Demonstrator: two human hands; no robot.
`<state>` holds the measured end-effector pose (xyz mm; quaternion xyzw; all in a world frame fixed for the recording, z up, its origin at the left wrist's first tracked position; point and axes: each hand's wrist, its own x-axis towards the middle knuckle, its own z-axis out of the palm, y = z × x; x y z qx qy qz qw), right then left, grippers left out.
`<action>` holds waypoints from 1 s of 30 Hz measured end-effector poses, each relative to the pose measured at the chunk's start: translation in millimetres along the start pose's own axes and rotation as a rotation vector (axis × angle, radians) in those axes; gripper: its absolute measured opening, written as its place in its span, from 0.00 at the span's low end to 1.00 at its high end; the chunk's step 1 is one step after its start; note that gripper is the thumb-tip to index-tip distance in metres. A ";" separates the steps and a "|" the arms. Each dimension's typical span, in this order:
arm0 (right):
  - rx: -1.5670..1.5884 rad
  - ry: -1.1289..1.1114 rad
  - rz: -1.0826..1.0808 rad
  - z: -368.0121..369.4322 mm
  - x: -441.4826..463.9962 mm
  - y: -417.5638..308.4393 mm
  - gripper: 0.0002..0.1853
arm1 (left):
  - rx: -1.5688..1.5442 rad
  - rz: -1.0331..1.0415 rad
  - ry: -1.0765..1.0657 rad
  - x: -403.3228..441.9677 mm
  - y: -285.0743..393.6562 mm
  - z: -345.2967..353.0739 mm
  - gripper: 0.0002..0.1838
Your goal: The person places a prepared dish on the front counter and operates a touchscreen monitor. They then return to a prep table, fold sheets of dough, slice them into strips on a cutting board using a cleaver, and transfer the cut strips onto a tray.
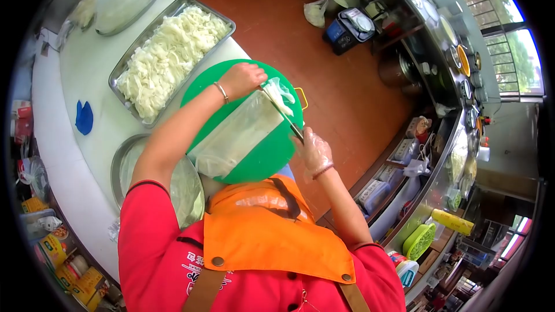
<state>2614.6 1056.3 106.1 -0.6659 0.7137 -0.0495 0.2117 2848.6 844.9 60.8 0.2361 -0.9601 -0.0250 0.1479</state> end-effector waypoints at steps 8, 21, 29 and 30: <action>0.012 0.026 -0.036 6.4 3.6 -2.0 0.19 | -0.014 0.007 0.051 -6.1 2.7 -4.4 0.13; 0.016 -0.029 -0.054 13.9 -2.4 -8.4 0.19 | -0.011 -0.055 0.008 -28.2 12.5 -5.2 0.10; 0.014 0.012 -0.095 14.2 -5.9 -4.2 0.20 | -0.068 -0.079 -0.020 -30.8 20.1 -5.0 0.10; 0.009 0.001 -0.101 16.8 -6.3 -2.8 0.20 | -0.074 -0.078 0.017 -34.1 25.2 -13.3 0.10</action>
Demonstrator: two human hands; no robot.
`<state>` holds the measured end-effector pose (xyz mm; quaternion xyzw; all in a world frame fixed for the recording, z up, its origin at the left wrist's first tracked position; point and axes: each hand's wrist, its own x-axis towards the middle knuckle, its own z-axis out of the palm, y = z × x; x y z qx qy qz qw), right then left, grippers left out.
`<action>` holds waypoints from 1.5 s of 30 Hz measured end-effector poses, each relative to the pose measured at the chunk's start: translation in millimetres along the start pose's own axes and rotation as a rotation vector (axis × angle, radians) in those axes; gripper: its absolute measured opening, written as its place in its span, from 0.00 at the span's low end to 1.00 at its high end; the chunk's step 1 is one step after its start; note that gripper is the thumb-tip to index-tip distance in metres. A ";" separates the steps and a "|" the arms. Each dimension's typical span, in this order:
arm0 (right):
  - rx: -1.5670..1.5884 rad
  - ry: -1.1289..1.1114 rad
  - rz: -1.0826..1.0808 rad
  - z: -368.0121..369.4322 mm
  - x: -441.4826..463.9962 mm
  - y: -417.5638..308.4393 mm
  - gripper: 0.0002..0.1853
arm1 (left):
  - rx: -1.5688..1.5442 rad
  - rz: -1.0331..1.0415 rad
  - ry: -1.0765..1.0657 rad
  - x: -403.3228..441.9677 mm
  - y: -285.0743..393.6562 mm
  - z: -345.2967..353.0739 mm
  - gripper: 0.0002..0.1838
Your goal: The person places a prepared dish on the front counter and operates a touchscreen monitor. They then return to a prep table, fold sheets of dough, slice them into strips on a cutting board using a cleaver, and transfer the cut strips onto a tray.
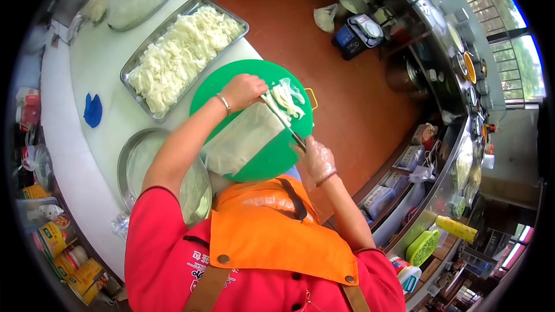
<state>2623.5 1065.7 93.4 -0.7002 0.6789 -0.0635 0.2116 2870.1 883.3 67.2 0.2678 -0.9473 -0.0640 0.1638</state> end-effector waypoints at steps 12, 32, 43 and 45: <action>-0.008 -0.084 0.016 24.2 -2.1 -3.1 0.21 | 0.005 -0.046 -0.007 -24.1 -0.4 13.1 0.09; -0.031 -0.085 -0.066 -2.1 -14.5 -27.5 0.20 | 0.053 -0.120 0.026 -49.9 13.3 -10.7 0.10; -0.033 -0.097 -0.078 18.9 -8.2 -28.5 0.21 | 0.043 -0.151 0.088 -62.8 17.7 -6.1 0.08; -0.016 -0.100 -0.091 14.7 -9.4 -29.5 0.21 | 0.008 -0.161 0.032 -65.1 13.5 -1.0 0.08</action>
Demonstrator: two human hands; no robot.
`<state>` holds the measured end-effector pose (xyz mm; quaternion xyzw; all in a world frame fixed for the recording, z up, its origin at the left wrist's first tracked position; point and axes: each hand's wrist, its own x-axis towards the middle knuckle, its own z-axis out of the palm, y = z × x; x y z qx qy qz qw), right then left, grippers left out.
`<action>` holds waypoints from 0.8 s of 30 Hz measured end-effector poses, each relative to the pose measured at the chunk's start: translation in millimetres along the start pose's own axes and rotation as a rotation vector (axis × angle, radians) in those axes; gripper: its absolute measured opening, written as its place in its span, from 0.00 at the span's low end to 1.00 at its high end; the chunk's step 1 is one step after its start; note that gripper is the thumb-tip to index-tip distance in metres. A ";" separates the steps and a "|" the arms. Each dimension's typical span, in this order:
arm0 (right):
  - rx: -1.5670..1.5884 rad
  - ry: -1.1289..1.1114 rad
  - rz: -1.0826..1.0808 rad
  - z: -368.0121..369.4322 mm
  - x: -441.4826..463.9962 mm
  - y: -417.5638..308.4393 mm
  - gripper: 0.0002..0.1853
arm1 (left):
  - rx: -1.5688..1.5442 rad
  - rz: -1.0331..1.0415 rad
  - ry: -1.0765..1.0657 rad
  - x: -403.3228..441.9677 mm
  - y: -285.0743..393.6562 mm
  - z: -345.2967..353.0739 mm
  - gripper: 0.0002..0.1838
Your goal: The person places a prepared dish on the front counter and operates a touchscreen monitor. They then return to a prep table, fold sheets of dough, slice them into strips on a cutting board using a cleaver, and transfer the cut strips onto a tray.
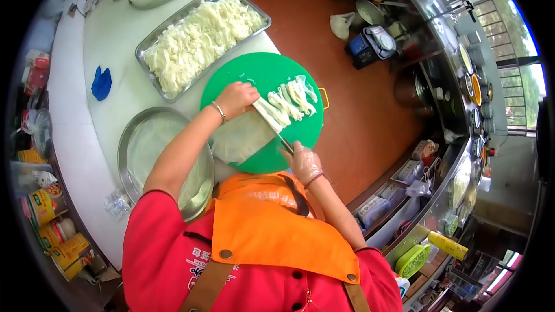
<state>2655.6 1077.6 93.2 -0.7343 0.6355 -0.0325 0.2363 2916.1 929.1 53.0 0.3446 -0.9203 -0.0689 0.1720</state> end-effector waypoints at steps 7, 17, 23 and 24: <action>0.047 -0.050 0.045 9.8 8.9 -7.5 0.21 | 0.101 0.018 0.013 -7.1 -5.2 -7.4 0.05; -0.007 0.058 -0.025 43.5 22.8 34.9 0.21 | 0.124 -0.001 0.003 0.7 -14.4 44.2 0.04; -0.082 0.028 0.044 54.9 15.4 33.3 0.22 | 0.148 -0.047 -0.019 -7.1 -3.1 51.6 0.06; -0.085 0.029 0.053 54.0 12.4 35.5 0.22 | 0.130 -0.044 -0.011 -4.8 -0.2 55.4 0.06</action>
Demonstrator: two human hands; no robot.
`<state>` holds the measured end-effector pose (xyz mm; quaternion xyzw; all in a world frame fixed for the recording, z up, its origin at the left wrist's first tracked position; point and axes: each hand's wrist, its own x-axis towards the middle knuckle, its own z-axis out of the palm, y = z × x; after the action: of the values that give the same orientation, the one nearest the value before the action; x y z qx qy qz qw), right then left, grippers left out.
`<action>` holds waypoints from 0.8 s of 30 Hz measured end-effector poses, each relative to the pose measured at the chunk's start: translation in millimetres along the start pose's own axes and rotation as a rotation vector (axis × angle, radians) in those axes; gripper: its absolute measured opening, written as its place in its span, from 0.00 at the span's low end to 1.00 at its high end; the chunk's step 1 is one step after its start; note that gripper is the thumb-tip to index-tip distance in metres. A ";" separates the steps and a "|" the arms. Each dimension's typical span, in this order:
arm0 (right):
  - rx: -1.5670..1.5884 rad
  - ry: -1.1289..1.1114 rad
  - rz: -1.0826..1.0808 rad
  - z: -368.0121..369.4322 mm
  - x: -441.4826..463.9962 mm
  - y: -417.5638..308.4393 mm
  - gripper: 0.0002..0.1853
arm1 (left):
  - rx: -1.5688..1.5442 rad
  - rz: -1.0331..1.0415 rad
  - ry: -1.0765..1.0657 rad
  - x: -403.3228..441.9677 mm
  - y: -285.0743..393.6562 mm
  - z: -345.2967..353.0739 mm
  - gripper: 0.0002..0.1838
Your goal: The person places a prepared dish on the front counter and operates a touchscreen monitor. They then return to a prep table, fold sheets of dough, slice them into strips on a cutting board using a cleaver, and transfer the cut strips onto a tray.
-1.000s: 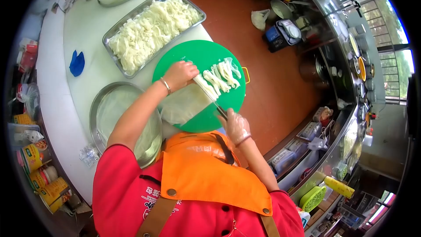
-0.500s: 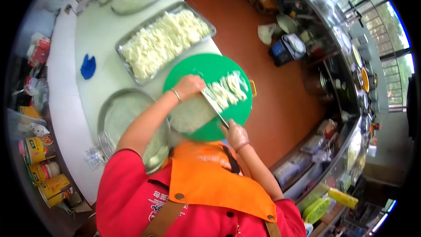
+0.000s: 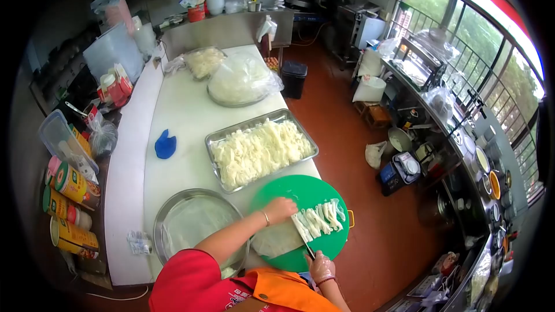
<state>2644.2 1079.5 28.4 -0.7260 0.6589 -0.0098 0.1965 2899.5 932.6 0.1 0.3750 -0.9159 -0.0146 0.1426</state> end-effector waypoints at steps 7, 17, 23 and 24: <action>0.021 -0.010 0.020 -6.9 15.3 -0.5 0.24 | 0.002 0.004 -0.040 13.1 -12.5 -4.0 0.06; 0.033 0.023 0.010 6.9 13.7 -1.6 0.24 | -0.071 0.069 0.044 6.7 -22.2 7.5 0.07; 0.123 0.020 -0.071 -5.1 19.8 -21.6 0.24 | -0.124 0.001 0.036 -1.3 -33.8 -7.7 0.08; 0.132 0.002 -0.050 -6.8 27.0 -26.1 0.24 | -0.129 0.005 0.050 5.2 -39.4 -13.9 0.08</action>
<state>2670.7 1053.1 35.9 -0.7278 0.6387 -0.0588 0.2430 2926.6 901.8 9.5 0.3628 -0.9102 -0.0637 0.1891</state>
